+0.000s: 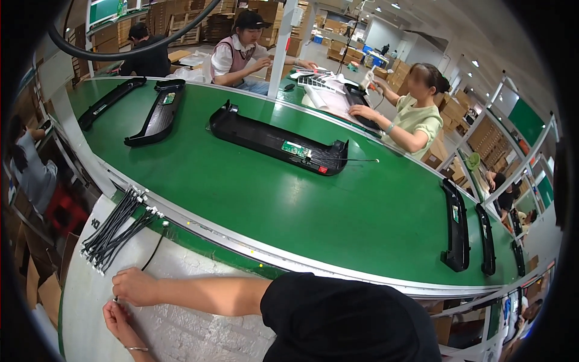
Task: Assemble electronic components by connecting wire harnesses to circuit boards on a factory assembly line.
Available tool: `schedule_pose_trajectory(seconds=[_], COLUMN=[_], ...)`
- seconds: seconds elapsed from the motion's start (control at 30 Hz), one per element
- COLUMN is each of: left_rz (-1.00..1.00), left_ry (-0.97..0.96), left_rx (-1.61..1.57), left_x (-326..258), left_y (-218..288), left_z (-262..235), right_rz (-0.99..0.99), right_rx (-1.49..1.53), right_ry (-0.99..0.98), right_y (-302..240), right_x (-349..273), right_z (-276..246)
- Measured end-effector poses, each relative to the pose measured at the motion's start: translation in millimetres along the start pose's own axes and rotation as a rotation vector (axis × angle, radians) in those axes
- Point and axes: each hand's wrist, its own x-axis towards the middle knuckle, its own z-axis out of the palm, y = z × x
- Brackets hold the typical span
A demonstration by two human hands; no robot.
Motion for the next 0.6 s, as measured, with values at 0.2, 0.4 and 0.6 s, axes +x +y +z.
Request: schedule_pose_trajectory(seconds=[0.2,0.4,0.6], left_rz=[0.022,-0.027,-0.090], left_ry=[-0.043,0.005,0.027], left_rx=[0.031,0.046,-0.114], left_x=[1,-5,-4], left_y=[-2,12,15], left_z=[-7,3,3], right_rz=[0.045,0.050,0.048], right_rx=[0.024,-0.009,-0.021], right_ry=[-0.133,-0.246,-0.242], right_y=[-4,-5,-11], right_x=[2,2,1], right_z=[8,6,-2])
